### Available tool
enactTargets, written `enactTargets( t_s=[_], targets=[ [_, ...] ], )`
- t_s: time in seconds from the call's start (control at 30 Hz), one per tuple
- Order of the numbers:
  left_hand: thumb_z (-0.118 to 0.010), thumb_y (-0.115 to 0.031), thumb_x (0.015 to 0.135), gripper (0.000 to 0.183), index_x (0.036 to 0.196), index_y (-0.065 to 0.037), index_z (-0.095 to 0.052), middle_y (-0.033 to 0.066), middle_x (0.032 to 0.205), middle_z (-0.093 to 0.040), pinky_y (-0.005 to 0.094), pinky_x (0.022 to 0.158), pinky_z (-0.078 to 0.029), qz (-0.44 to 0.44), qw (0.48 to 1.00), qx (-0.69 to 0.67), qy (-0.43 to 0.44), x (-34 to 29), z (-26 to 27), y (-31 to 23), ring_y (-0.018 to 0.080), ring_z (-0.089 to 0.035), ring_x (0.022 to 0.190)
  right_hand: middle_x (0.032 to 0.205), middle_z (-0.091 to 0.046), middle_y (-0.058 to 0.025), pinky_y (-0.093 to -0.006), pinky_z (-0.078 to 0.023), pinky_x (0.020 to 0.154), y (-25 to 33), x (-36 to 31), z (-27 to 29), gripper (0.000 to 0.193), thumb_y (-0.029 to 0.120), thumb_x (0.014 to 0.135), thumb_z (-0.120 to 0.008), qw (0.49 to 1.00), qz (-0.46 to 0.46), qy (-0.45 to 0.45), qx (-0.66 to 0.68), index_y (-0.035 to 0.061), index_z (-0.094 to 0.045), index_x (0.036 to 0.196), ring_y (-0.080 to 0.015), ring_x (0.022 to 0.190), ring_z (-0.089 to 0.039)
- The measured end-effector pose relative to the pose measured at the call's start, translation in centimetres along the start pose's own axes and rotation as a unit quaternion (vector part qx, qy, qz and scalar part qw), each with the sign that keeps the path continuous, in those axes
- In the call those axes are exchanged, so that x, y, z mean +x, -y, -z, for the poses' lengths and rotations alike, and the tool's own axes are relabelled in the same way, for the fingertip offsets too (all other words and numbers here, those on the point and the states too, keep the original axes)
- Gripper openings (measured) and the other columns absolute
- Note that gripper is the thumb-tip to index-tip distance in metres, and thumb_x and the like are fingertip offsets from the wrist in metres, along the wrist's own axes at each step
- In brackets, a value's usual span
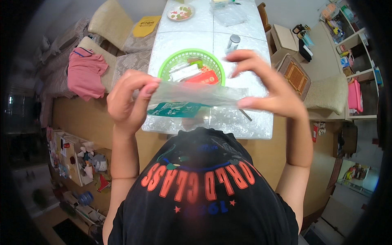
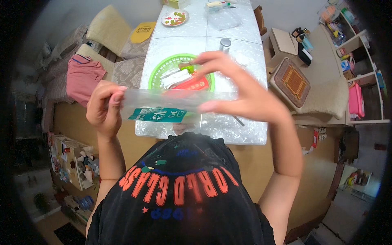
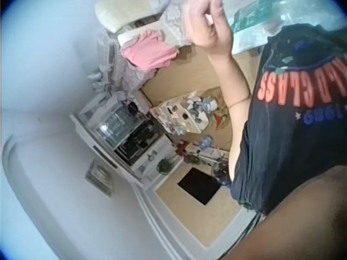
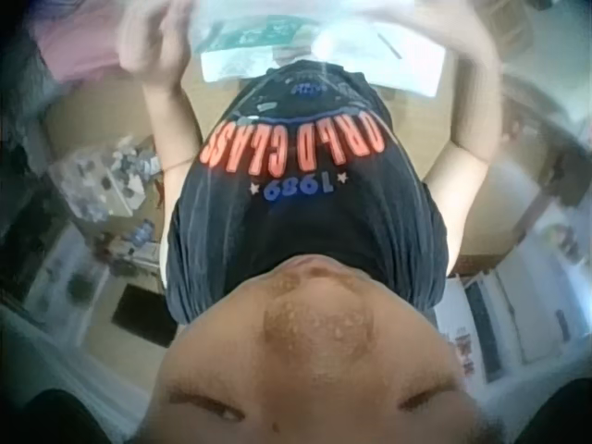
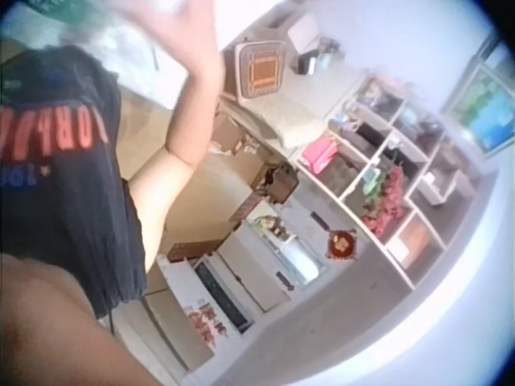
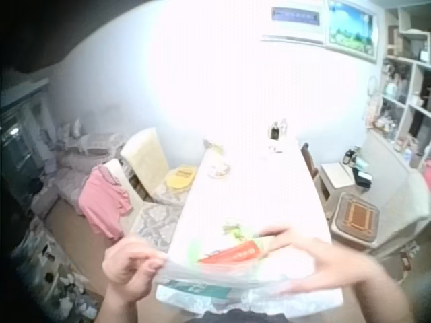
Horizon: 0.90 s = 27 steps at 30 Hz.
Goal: The person organizes various small items in a green plastic basket, including boxes, packets, and small cups, by hand.
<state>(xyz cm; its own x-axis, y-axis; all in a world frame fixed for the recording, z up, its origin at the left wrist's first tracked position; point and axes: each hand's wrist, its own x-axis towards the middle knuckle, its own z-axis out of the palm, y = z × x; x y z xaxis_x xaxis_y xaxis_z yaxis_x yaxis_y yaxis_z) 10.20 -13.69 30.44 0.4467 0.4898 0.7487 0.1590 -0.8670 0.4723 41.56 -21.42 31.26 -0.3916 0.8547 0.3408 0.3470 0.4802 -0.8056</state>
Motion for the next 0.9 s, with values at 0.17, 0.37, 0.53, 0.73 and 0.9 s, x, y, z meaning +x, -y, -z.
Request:
enactTargets(
  t_s=[0.17, 0.37, 0.53, 0.73, 0.9],
  targets=[
    [-0.071, 0.004, 0.084, 0.011, 0.094, 0.004, -0.065, 0.0122, 0.084, -0.069, 0.0299, 0.064, -0.050, -0.063, 0.998, 0.013, 0.014, 1.8, -1.0, -0.9, 0.0215, -0.063, 0.071, 0.123, -0.060, -0.0138, -0.0379, -0.043, 0.102, -1.0, 3.5, -3.3, 0.035, 0.021, 0.084, -0.076, 0.996, -0.003, 0.083, 0.023, 0.0059, -0.059, 0.110, -0.0257, 0.118, -0.057],
    [-0.070, 0.005, 0.085, 0.011, 0.095, 0.004, -0.065, 0.0124, 0.085, -0.069, 0.0286, 0.064, -0.050, -0.056, 0.998, 0.036, -0.014, 2.0, -0.8, -0.2, 0.0212, -0.063, 0.072, 0.099, -0.072, -0.0106, -0.0364, -0.050, 0.088, -1.1, 2.8, -2.6, 0.024, 0.016, 0.090, -0.067, 0.989, -0.087, 0.026, 0.117, 0.0018, -0.061, 0.108, -0.0227, 0.097, -0.066],
    [-0.064, 0.008, 0.089, 0.008, 0.098, 0.006, -0.065, 0.0107, 0.090, -0.065, 0.0249, 0.068, -0.047, -0.018, 0.993, 0.045, -0.104, 1.7, 0.6, 0.6, 0.0149, -0.057, 0.077, 0.093, -0.073, -0.0137, -0.0344, -0.054, 0.081, -5.0, 0.4, -0.1, 0.026, 0.012, 0.091, -0.065, 0.979, -0.136, 0.149, -0.030, 0.0002, -0.068, 0.114, -0.0215, 0.083, -0.070],
    [-0.058, -0.003, 0.098, 0.009, 0.102, 0.004, -0.063, 0.0059, 0.091, -0.060, 0.0193, 0.057, -0.038, 0.066, 0.992, 0.009, -0.112, -0.2, 2.6, 2.7, 0.0065, -0.047, 0.067, 0.086, -0.074, -0.0082, -0.0331, -0.054, 0.081, -10.6, -7.7, 5.9, 0.018, 0.014, 0.090, -0.069, 0.937, -0.337, 0.091, 0.030, 0.0010, -0.074, 0.102, -0.0152, 0.081, -0.069],
    [-0.054, -0.015, 0.102, 0.015, 0.105, -0.001, -0.059, 0.0060, 0.091, -0.061, 0.0186, 0.049, -0.038, 0.129, 0.973, -0.077, -0.176, -1.8, 1.9, 5.5, 0.0046, -0.050, 0.067, 0.111, -0.071, -0.0142, -0.0323, -0.044, 0.102, -15.4, -11.6, 5.4, 0.067, 0.046, 0.079, -0.080, 0.882, -0.215, -0.169, 0.384, 0.0001, -0.062, 0.124, -0.0175, 0.107, -0.064]
  ],
)
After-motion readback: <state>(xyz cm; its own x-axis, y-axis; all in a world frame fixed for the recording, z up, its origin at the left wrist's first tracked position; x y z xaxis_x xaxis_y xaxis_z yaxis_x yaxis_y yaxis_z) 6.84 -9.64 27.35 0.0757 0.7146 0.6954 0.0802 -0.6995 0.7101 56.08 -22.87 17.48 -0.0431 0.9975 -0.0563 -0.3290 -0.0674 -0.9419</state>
